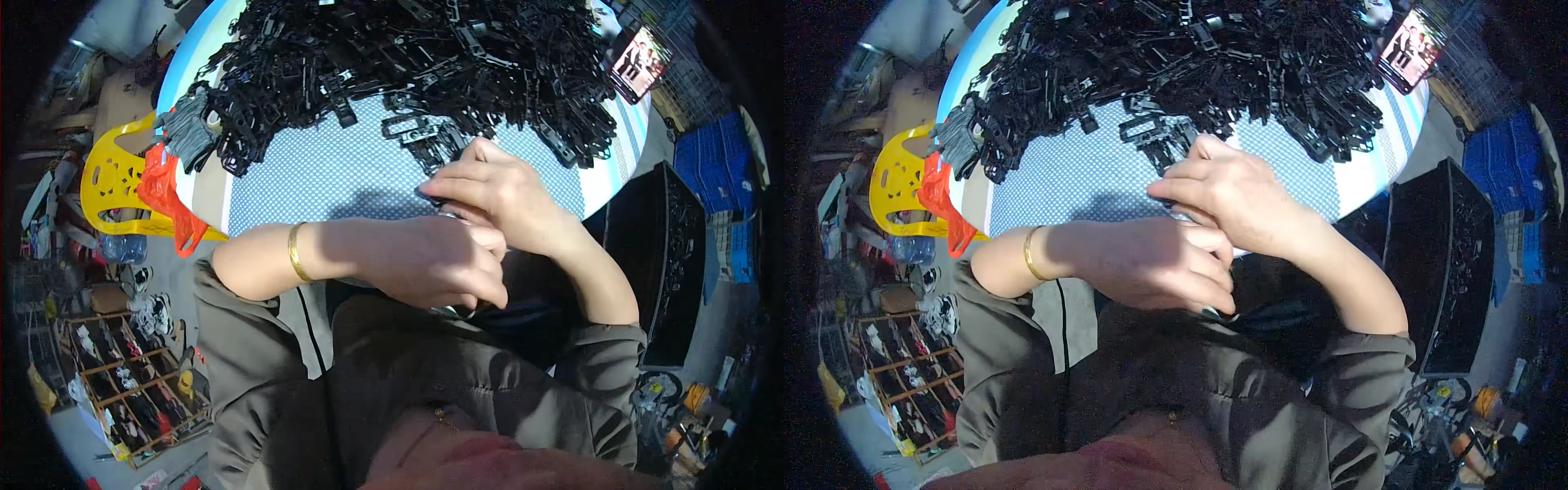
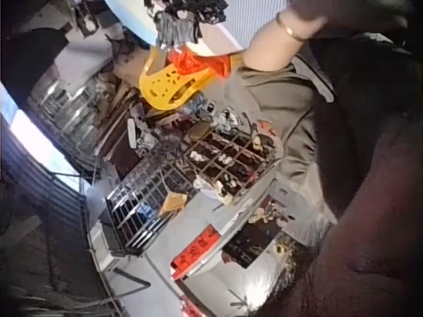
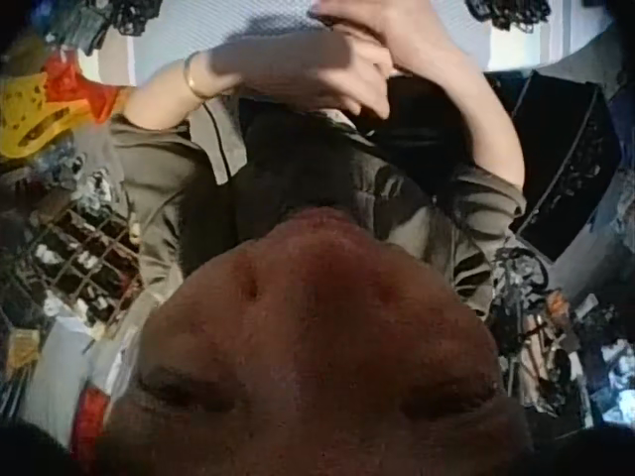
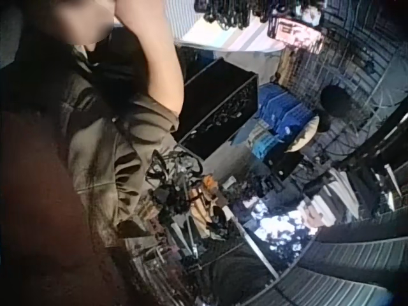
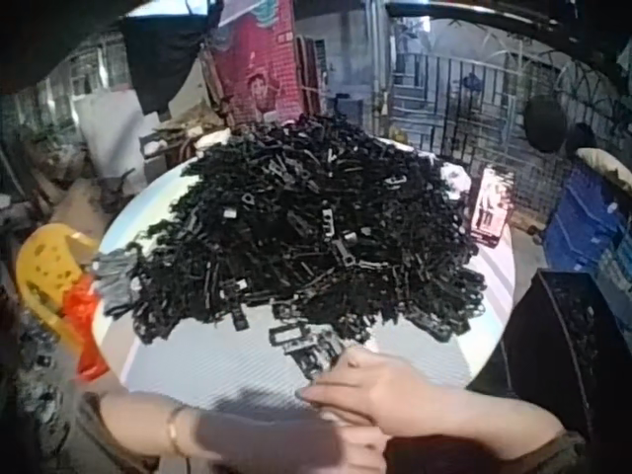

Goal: Manually assemble and inspect small black plastic cable connectors at a factory workstation.

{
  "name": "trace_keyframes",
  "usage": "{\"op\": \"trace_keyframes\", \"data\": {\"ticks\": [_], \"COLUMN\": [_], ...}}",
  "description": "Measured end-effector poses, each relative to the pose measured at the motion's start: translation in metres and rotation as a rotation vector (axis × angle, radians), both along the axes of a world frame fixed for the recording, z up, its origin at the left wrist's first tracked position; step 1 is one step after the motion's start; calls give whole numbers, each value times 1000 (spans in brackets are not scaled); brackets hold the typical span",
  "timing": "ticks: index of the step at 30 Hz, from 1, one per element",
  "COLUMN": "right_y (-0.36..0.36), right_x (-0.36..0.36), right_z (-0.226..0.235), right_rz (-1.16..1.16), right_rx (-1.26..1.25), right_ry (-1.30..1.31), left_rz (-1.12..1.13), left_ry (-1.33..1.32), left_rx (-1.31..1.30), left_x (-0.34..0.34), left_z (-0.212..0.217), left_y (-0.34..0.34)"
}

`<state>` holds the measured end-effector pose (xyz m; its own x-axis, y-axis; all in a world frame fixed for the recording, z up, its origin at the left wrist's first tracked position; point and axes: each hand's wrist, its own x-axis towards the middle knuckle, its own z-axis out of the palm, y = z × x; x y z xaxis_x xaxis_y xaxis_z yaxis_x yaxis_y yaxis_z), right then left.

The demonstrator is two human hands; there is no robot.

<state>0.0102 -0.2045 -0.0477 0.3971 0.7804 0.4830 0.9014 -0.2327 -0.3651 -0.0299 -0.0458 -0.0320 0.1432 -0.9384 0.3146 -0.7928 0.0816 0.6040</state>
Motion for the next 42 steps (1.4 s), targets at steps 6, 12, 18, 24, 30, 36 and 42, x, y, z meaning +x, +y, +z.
{"op": "trace_keyframes", "data": {"ticks": [6, 12, 18, 24, 30, 36, 42], "right_y": [-11, -31, -46, -47, -27, -20, -17], "right_x": [11, 29, 33, 27, 15, 22, 22], "right_z": [16, 23, 19, 26, 18, 13, 13], "right_rz": [-166, -289, -352, -447, -352, -478, -543], "right_rx": [-2, -33, -59, 132, 458, 459, 478], "right_ry": [-126, 191, 290, 409, 808, 641, 596], "left_rz": [531, 996, 990, 1013, 1027, 811, 854], "left_ry": [-172, -790, -851, -697, 551, 1082, 1200], "left_rx": [-161, 680, 624, 247, -199, -456, -516], "left_x": [25, 46, 60, 51, 47, 50, 47], "left_z": [19, 33, 20, 36, 16, 4, 5], "left_y": [49, 75, 70, 45, 24, 22, 20]}}
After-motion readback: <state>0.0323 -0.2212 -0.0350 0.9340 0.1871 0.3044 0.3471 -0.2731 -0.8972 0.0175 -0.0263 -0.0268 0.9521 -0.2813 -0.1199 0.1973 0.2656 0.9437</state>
